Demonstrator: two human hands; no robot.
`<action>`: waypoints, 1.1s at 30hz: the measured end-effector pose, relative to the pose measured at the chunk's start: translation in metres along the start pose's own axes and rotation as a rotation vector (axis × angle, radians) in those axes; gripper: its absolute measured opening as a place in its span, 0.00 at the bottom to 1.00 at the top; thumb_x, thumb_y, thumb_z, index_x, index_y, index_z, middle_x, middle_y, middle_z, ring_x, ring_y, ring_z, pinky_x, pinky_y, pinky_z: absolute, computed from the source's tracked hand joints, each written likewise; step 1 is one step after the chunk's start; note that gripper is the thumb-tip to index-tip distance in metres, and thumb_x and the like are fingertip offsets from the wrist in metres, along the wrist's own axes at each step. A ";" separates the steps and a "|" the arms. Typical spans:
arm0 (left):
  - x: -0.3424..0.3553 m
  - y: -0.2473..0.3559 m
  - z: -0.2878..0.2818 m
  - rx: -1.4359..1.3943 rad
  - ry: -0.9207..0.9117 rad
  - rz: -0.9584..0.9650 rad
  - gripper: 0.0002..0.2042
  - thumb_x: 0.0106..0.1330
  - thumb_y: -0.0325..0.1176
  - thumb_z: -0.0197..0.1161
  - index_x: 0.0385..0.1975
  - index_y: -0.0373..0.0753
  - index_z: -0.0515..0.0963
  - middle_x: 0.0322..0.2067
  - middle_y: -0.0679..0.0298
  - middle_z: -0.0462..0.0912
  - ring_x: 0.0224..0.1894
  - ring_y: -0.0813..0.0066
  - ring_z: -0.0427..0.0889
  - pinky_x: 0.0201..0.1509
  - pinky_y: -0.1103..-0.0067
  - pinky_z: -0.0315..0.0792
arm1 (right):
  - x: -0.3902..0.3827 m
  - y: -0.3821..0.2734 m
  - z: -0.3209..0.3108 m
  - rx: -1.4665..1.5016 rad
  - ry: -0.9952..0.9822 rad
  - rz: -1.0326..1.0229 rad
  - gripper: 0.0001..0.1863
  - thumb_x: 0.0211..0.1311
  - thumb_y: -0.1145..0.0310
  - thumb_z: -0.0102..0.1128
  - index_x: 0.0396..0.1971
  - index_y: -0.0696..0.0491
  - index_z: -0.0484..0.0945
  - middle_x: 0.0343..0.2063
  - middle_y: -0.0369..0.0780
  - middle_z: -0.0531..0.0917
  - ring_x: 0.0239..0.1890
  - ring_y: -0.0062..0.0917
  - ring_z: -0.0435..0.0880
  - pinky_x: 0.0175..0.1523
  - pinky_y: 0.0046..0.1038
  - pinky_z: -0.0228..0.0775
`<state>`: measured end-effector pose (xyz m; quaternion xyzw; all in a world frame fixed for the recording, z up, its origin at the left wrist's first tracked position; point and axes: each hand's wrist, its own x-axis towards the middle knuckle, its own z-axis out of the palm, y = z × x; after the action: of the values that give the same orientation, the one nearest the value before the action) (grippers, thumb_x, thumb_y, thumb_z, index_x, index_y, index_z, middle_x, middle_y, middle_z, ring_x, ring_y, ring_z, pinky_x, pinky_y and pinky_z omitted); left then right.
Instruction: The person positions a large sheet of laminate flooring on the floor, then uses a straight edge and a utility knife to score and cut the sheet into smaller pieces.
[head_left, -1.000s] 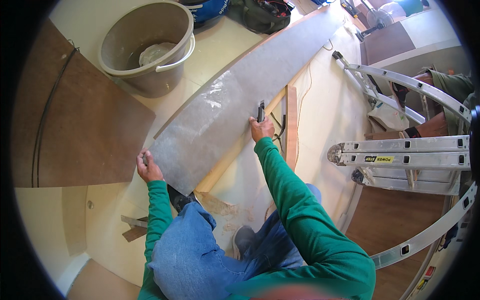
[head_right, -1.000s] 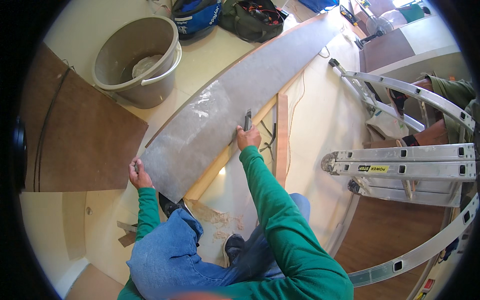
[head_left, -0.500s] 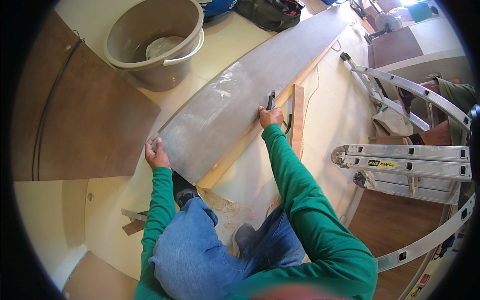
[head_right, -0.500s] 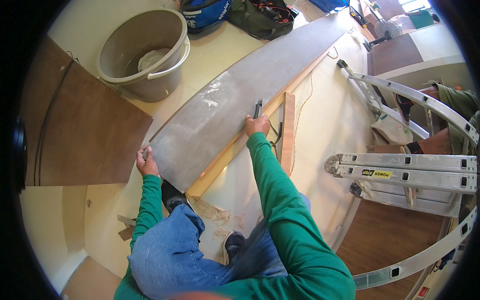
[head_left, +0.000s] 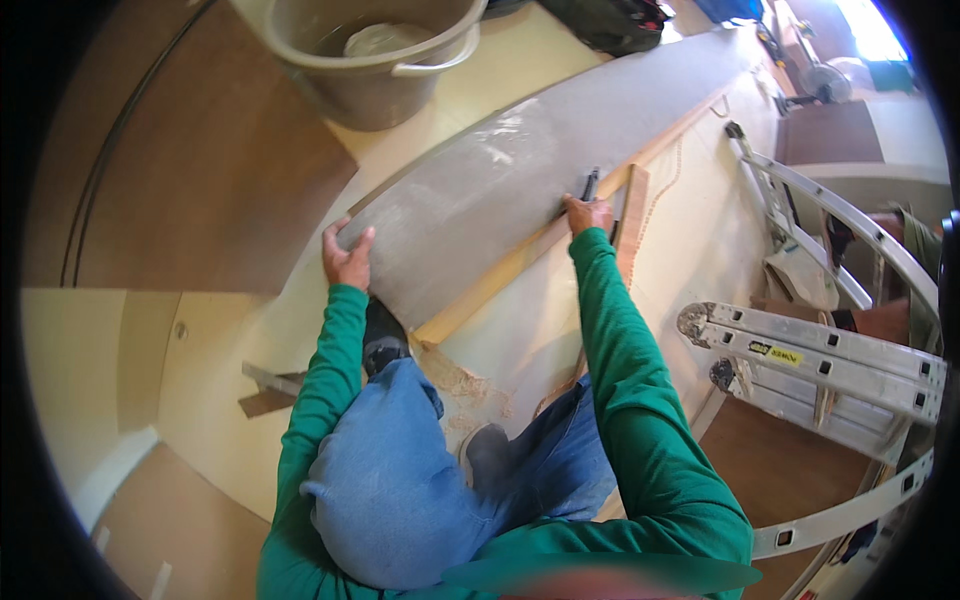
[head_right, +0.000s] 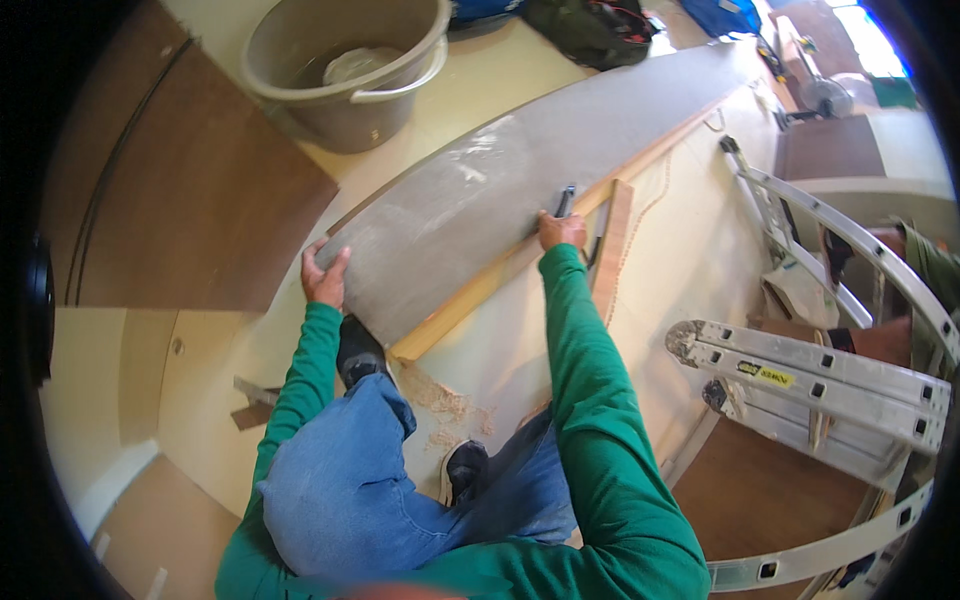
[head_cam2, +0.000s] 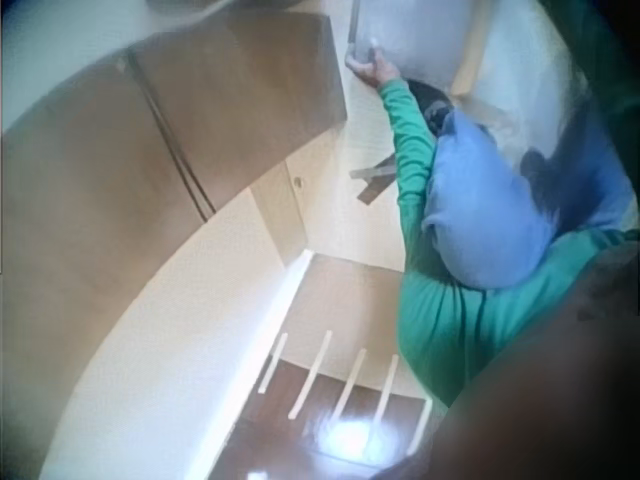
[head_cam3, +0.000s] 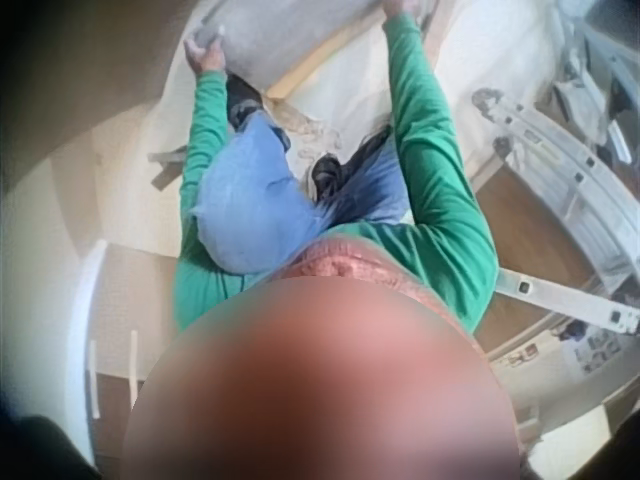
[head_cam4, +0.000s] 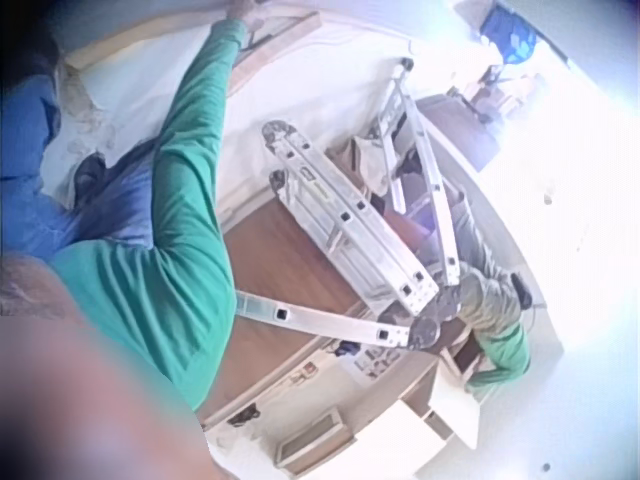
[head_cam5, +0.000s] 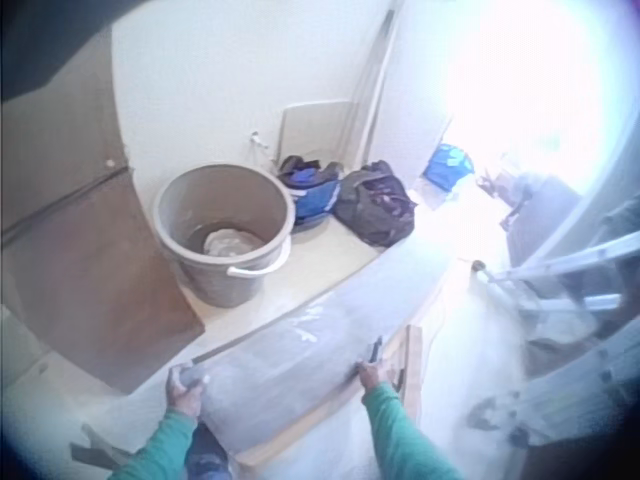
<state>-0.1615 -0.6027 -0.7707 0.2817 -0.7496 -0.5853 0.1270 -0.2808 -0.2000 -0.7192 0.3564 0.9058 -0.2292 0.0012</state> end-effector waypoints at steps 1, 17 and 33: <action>-0.002 0.002 -0.004 0.008 -0.020 -0.020 0.28 0.56 0.39 0.78 0.53 0.33 0.76 0.50 0.54 0.79 0.53 0.65 0.76 0.62 0.70 0.70 | 0.000 0.003 -0.002 -0.055 -0.008 -0.041 0.31 0.47 0.49 0.75 0.38 0.64 0.84 0.37 0.57 0.87 0.44 0.50 0.87 0.52 0.41 0.78; -0.020 0.017 -0.009 0.061 -0.090 -0.015 0.27 0.57 0.42 0.78 0.52 0.36 0.76 0.50 0.54 0.82 0.54 0.60 0.79 0.62 0.69 0.71 | 0.018 0.038 0.006 0.080 -0.132 0.016 0.33 0.46 0.50 0.71 0.41 0.68 0.82 0.39 0.59 0.86 0.45 0.49 0.86 0.55 0.38 0.76; -0.007 0.023 0.001 0.024 -0.123 0.035 0.21 0.58 0.39 0.76 0.51 0.43 0.84 0.46 0.51 0.85 0.51 0.58 0.82 0.60 0.68 0.74 | 0.006 0.020 -0.004 0.352 -0.236 0.193 0.16 0.61 0.61 0.70 0.34 0.60 0.80 0.22 0.38 0.79 0.16 0.23 0.73 0.20 0.28 0.65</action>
<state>-0.1627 -0.5943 -0.7484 0.2338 -0.7678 -0.5900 0.0875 -0.2718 -0.1825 -0.7250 0.4067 0.8073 -0.4224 0.0669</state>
